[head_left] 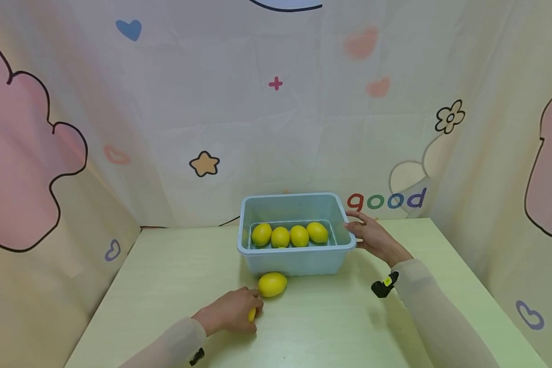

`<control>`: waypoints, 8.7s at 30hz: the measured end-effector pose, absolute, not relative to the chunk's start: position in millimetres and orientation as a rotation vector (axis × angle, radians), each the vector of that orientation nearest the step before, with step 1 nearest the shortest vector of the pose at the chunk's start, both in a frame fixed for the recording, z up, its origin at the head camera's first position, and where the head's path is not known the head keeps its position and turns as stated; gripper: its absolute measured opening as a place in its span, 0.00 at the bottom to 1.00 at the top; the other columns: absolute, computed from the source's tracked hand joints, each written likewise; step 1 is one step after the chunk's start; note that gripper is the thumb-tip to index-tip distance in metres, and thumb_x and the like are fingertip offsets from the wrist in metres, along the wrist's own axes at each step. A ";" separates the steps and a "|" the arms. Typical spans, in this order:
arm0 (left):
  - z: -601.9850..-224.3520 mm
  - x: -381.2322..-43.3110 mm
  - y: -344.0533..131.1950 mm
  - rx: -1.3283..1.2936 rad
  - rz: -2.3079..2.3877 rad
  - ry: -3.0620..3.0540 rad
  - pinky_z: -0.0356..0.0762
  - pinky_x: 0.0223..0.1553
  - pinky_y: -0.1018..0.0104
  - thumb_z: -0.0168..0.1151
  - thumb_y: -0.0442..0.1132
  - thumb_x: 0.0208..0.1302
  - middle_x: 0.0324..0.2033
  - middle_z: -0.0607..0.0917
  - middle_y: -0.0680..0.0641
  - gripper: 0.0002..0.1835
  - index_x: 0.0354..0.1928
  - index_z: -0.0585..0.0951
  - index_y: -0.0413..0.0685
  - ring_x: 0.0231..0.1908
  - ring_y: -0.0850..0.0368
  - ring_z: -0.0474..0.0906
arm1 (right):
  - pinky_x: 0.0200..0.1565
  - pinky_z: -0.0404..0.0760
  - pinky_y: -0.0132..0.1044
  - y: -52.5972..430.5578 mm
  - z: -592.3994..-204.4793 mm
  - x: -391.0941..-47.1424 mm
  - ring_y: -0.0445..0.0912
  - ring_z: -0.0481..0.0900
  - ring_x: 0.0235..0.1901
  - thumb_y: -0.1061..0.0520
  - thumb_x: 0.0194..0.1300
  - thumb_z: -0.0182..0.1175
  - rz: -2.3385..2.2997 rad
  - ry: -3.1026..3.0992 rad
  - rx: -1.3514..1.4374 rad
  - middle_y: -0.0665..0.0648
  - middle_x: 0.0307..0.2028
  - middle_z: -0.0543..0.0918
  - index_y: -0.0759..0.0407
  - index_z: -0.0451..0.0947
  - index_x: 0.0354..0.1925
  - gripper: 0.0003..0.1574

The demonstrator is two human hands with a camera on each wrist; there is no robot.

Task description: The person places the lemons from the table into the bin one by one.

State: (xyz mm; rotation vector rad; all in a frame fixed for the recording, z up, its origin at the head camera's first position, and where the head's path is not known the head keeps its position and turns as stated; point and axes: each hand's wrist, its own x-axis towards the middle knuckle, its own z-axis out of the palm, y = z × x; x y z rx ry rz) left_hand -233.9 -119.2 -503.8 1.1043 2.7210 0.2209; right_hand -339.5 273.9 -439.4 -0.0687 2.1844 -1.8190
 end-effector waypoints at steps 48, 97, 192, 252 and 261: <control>-415.6 -231.3 -110.2 1.261 0.185 2.800 0.70 0.27 0.73 0.65 0.43 0.56 0.36 0.76 0.58 0.05 0.36 0.82 0.58 0.31 0.64 0.68 | 0.53 0.83 0.42 276.4 -438.7 -340.1 0.62 0.70 0.62 0.50 0.75 0.51 -1.808 2.198 -0.072 0.66 0.70 0.63 0.47 0.49 0.76 0.38; -310.0 -288.1 -84.2 1.199 0.418 2.892 0.75 0.39 0.65 0.62 0.46 0.64 0.41 0.78 0.54 0.08 0.42 0.81 0.55 0.38 0.57 0.73 | 0.58 0.81 0.49 273.2 -431.8 -337.6 0.58 0.73 0.59 0.49 0.73 0.54 -1.751 2.223 -0.071 0.67 0.67 0.67 0.48 0.50 0.76 0.40; -342.2 -381.5 -69.8 0.640 0.583 2.740 0.80 0.53 0.56 0.57 0.53 0.68 0.55 0.81 0.48 0.16 0.52 0.80 0.56 0.49 0.50 0.77 | 0.57 0.82 0.47 273.0 -434.7 -339.2 0.64 0.67 0.65 0.50 0.73 0.53 -1.792 2.188 -0.060 0.68 0.70 0.63 0.50 0.49 0.76 0.40; -360.2 -257.7 -79.8 1.164 0.322 3.189 0.80 0.56 0.56 0.59 0.53 0.66 0.60 0.79 0.51 0.24 0.62 0.77 0.57 0.60 0.53 0.75 | 0.50 0.83 0.40 273.6 -435.4 -334.8 0.63 0.71 0.60 0.50 0.75 0.50 -1.796 2.194 -0.090 0.69 0.69 0.64 0.51 0.49 0.76 0.38; -368.9 -245.1 -81.6 1.122 0.298 3.255 0.83 0.51 0.56 0.59 0.53 0.65 0.60 0.79 0.50 0.25 0.63 0.77 0.57 0.61 0.52 0.74 | 0.51 0.84 0.41 272.9 -435.8 -336.7 0.63 0.71 0.60 0.50 0.74 0.51 -1.789 2.206 -0.071 0.68 0.69 0.65 0.50 0.51 0.76 0.38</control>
